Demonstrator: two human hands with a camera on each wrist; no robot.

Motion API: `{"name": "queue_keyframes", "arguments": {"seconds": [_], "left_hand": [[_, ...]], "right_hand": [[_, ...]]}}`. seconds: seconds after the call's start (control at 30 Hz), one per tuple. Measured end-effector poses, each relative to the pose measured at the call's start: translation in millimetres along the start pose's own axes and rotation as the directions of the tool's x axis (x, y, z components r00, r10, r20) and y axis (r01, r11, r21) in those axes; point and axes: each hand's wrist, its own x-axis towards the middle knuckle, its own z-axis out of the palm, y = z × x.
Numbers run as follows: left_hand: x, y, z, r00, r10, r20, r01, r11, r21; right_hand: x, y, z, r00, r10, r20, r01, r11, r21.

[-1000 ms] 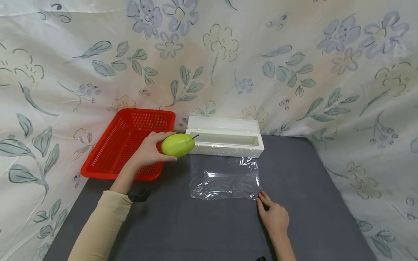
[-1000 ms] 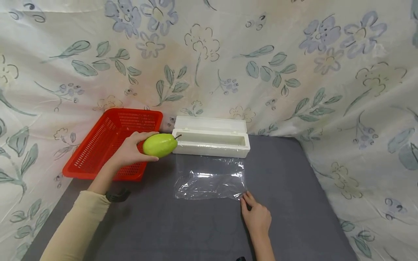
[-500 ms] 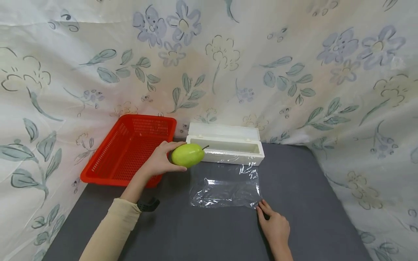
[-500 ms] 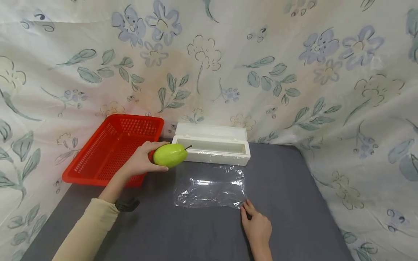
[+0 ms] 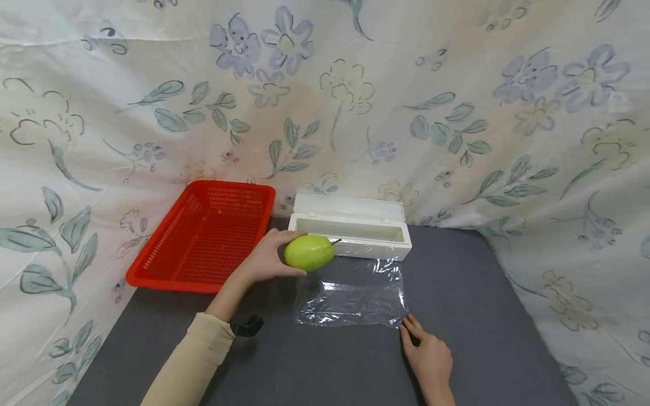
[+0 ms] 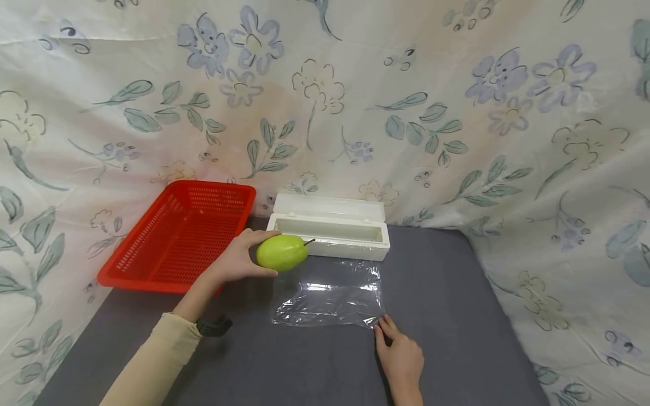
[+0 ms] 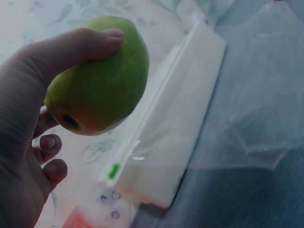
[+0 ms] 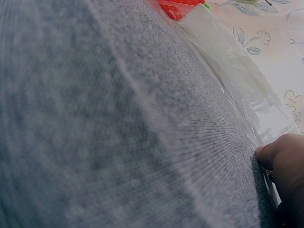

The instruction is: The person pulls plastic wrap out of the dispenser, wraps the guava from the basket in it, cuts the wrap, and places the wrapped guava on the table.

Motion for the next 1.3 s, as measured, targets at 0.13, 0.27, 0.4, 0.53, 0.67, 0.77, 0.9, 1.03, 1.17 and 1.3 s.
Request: {"name": "queue_keyframes", "arguments": {"seconds": [0.13, 0.27, 0.4, 0.53, 0.67, 0.77, 0.9, 1.03, 1.17, 1.3], "left_hand": [[3.9, 1.1, 12.8, 0.999, 0.035, 0.011, -0.035, 0.999, -0.002], [9.2, 3.2, 26.7, 0.997, 0.072, 0.036, -0.072, 0.997, -0.008], [14.5, 5.4, 41.4, 0.994, 0.089, 0.071, -0.090, 0.996, 0.016], [19.8, 7.3, 57.5, 0.987, 0.123, 0.102, -0.128, 0.991, 0.044], [23.6, 6.6, 75.1, 0.982, 0.145, 0.119, -0.151, 0.987, 0.044], [25.9, 5.7, 89.2, 0.984, 0.125, 0.130, -0.132, 0.990, 0.047], [29.9, 7.9, 104.0, 0.984, 0.085, 0.157, -0.093, 0.995, 0.046], [33.9, 10.5, 113.8, 0.976, 0.073, 0.204, -0.089, 0.993, 0.071], [37.3, 9.9, 120.9, 0.966, 0.085, 0.244, -0.112, 0.989, 0.097], [39.1, 7.3, 124.1, 0.963, 0.065, 0.261, -0.100, 0.988, 0.120]], "right_hand": [[-0.8, -0.8, 0.7, 1.000, 0.003, -0.003, -0.003, 1.000, -0.004], [-1.0, -1.7, 1.0, 1.000, 0.006, -0.011, -0.006, 1.000, -0.003], [-1.7, -2.1, -0.2, 1.000, -0.001, -0.017, 0.001, 1.000, 0.004], [-2.0, -1.6, -1.1, 1.000, 0.013, 0.004, -0.013, 1.000, 0.007], [-0.1, -1.2, -0.5, 0.999, 0.022, 0.036, -0.022, 1.000, 0.001], [1.1, -0.8, -0.5, 0.999, 0.020, 0.045, -0.020, 1.000, -0.001], [1.7, -2.1, -1.5, 0.999, 0.021, 0.035, -0.022, 1.000, 0.008], [1.6, -3.1, -0.9, 1.000, 0.011, 0.018, -0.011, 1.000, 0.002], [1.3, -3.0, -1.1, 1.000, -0.010, 0.004, 0.010, 1.000, 0.003], [1.1, -1.1, -0.5, 0.999, -0.029, -0.019, 0.030, 1.000, 0.008]]}}
